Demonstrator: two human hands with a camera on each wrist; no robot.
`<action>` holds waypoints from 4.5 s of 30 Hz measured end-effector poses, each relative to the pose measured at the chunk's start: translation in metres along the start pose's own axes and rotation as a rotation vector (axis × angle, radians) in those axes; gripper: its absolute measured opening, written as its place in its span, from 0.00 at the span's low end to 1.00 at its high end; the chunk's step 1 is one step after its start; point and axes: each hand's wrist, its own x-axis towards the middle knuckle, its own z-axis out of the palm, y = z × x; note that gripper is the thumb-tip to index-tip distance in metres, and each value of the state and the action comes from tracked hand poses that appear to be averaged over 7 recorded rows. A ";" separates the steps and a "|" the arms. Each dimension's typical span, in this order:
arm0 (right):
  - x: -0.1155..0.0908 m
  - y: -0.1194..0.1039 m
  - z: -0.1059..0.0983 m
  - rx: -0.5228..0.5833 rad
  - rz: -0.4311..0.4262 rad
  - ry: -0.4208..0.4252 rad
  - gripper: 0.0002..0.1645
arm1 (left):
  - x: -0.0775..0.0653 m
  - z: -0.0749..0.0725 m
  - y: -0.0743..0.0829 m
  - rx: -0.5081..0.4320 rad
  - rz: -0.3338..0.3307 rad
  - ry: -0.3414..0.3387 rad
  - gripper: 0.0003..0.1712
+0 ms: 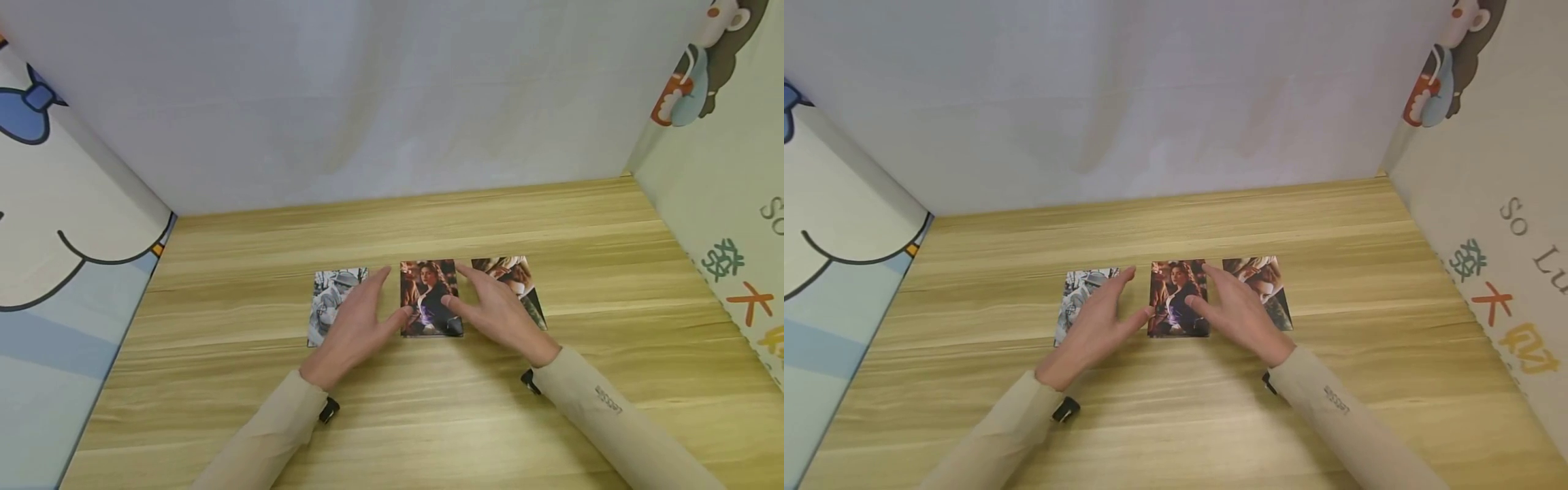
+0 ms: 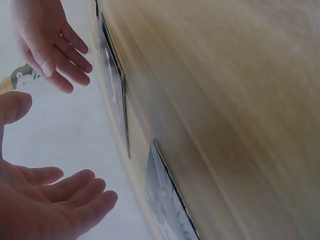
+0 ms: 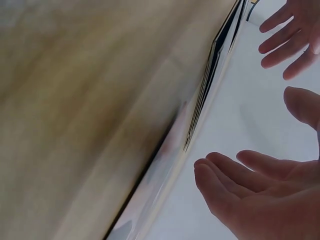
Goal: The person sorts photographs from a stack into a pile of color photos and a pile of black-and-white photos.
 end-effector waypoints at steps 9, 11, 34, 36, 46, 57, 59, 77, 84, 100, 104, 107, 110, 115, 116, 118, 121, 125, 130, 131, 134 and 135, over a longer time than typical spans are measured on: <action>0.004 0.001 0.000 -0.015 0.022 -0.020 0.46 | 0.009 0.006 0.000 -0.031 -0.017 -0.029 0.49; 0.004 0.001 0.000 -0.016 0.028 -0.022 0.46 | 0.010 0.007 0.000 -0.037 -0.025 -0.036 0.49; 0.010 -0.001 0.002 0.009 0.066 -0.065 0.44 | 0.019 0.013 -0.001 -0.011 -0.064 -0.109 0.48; 0.011 -0.001 0.002 0.002 0.071 -0.070 0.44 | 0.018 0.013 -0.001 -0.001 -0.063 -0.111 0.48; 0.013 -0.003 0.000 -0.023 0.097 -0.086 0.44 | 0.019 0.016 0.002 0.028 -0.061 -0.125 0.47; 0.013 -0.005 0.001 -0.034 0.099 -0.090 0.43 | 0.020 0.016 0.005 0.043 -0.055 -0.139 0.47; 0.014 -0.005 0.002 -0.032 0.095 -0.089 0.42 | 0.020 0.017 0.006 0.046 -0.048 -0.135 0.47; 0.010 -0.009 0.004 0.023 0.108 -0.097 0.42 | 0.015 0.019 0.008 0.043 -0.052 -0.117 0.46; 0.009 -0.012 0.005 0.038 0.104 -0.090 0.43 | 0.013 0.019 0.010 0.024 -0.037 -0.121 0.45; 0.004 -0.015 0.000 0.054 0.064 -0.028 0.41 | 0.006 0.019 0.010 -0.135 -0.075 -0.026 0.41; 0.004 -0.015 -0.001 0.071 0.062 -0.014 0.41 | 0.005 0.019 0.010 -0.216 -0.082 0.001 0.40; 0.004 -0.016 -0.001 0.082 0.067 -0.011 0.42 | 0.005 0.019 0.010 -0.265 -0.070 0.027 0.39; 0.003 -0.017 -0.001 0.093 0.070 -0.007 0.41 | 0.005 0.020 0.009 -0.307 -0.063 0.052 0.38; 0.002 -0.018 -0.002 0.122 0.066 0.011 0.40 | 0.005 0.021 0.008 -0.319 -0.037 0.113 0.36; 0.002 -0.018 -0.002 0.127 0.061 0.016 0.39 | 0.005 0.021 0.008 -0.310 -0.026 0.128 0.35; 0.001 -0.018 -0.002 0.135 0.050 0.025 0.38 | 0.005 0.021 0.008 -0.289 -0.005 0.156 0.34; -0.001 -0.018 -0.003 0.148 0.029 0.036 0.36 | 0.003 0.022 0.009 -0.275 0.024 0.193 0.34; -0.004 -0.016 -0.004 0.154 0.008 0.054 0.34 | -0.001 0.025 0.012 -0.281 0.037 0.223 0.34; -0.008 -0.015 -0.005 0.164 -0.008 0.082 0.33 | -0.006 0.028 0.016 -0.317 0.026 0.237 0.34; -0.009 -0.014 -0.006 0.169 -0.011 0.089 0.33 | -0.007 0.029 0.016 -0.324 0.022 0.239 0.34; -0.010 -0.012 -0.006 0.177 -0.017 0.119 0.33 | -0.008 0.029 0.018 -0.343 0.021 0.245 0.34; -0.010 -0.012 -0.006 0.177 -0.021 0.130 0.33 | -0.008 0.030 0.019 -0.348 0.022 0.247 0.34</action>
